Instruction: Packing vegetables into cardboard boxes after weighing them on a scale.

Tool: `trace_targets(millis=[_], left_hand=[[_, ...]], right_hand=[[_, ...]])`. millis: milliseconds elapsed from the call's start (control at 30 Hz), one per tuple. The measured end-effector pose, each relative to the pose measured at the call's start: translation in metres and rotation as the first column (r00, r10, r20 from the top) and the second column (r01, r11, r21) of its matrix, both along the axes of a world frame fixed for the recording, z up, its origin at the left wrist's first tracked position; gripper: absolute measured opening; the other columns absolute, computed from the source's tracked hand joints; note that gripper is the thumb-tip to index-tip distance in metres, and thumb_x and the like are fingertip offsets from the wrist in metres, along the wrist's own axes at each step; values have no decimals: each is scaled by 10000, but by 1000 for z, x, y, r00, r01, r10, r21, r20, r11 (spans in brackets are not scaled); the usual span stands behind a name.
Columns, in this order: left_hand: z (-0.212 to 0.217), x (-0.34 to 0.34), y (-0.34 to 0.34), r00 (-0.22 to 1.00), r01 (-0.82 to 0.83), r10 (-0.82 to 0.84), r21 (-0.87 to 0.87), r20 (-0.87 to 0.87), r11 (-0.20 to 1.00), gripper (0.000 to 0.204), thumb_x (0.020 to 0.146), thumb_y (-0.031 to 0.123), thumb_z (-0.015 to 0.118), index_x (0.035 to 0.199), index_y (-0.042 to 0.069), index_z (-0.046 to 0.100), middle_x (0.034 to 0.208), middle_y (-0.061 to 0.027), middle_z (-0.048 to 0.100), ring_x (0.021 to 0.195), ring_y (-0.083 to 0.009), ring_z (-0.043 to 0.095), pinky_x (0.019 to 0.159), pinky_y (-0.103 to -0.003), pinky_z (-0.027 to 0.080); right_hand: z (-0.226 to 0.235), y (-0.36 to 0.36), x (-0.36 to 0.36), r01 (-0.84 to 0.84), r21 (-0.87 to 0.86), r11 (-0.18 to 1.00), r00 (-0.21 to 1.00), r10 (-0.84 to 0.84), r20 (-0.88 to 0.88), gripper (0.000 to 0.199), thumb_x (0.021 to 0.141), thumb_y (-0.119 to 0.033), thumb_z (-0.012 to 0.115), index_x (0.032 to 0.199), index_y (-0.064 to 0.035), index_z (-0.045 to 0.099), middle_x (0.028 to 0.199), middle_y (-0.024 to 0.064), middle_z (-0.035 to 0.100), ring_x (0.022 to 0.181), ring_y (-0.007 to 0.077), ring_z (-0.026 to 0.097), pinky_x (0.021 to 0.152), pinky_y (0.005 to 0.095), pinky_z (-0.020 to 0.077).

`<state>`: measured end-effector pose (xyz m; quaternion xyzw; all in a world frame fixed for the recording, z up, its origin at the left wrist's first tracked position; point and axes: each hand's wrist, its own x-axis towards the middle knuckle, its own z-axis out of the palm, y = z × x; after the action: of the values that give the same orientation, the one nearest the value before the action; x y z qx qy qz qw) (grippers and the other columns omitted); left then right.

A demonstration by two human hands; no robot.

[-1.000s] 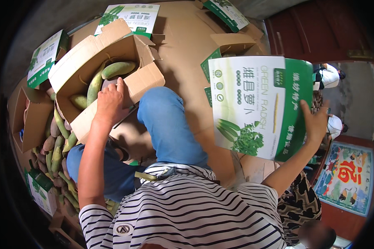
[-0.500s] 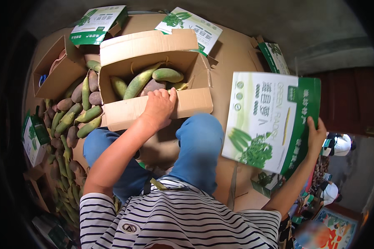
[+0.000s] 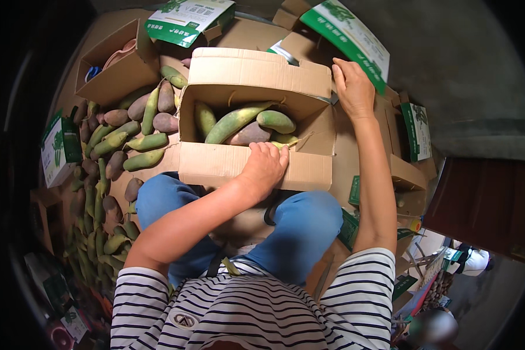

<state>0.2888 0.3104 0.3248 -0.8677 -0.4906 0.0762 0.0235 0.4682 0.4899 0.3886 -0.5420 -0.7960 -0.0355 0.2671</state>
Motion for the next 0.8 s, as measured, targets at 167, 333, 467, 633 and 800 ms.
trace_targets(millis=[167, 333, 467, 633, 800], left_hand=[[1, 1, -2, 1000, -21, 22, 21, -11, 1000, 575, 844, 256, 539, 1358, 36, 407, 1152, -246, 543, 1023, -378, 532, 866, -526, 380], [1, -4, -6, 999, -15, 16, 41, -39, 999, 548, 861, 252, 512, 1360, 49, 414, 1152, -243, 544, 1032, -381, 528, 872, -534, 377], [1, 2, -6, 998, 1, 0, 26, -60, 1000, 568, 843, 255, 541, 1356, 44, 415, 1160, -246, 543, 1028, -380, 536, 866, -532, 388], [-10, 3, -2, 999, 30, -35, 137, 31, 990, 539, 811, 212, 570, 1305, 26, 460, 1079, -235, 582, 926, -355, 582, 783, -493, 438], [2, -11, 4, 998, 48, -47, 40, -32, 998, 986, 569, 428, 806, 1352, 11, 376, 1035, -142, 580, 927, -269, 583, 777, -409, 464]], right_hand=[[28, -62, -22, -94, -29, 995, 994, 92, -53, 206, 925, -201, 533, 1051, -87, 650, 975, 91, 645, 877, 260, 621, 764, 338, 484], [21, -115, 8, -26, -134, 991, 996, 15, -87, 216, 943, -134, 516, 1082, -6, 620, 977, 108, 637, 877, 191, 609, 791, 281, 463], [12, -170, 17, 23, -252, 967, 987, -62, -147, 182, 913, -112, 540, 1035, -17, 636, 965, 131, 637, 859, 254, 620, 760, 315, 475], [18, -233, -19, -118, -296, 948, 979, 62, -193, 187, 842, -104, 614, 1014, -45, 652, 953, 111, 641, 865, 266, 622, 763, 347, 486], [7, -234, -29, -133, -211, 968, 991, 137, 6, 188, 795, -140, 643, 970, -71, 648, 888, 72, 620, 821, 248, 603, 724, 358, 475]])
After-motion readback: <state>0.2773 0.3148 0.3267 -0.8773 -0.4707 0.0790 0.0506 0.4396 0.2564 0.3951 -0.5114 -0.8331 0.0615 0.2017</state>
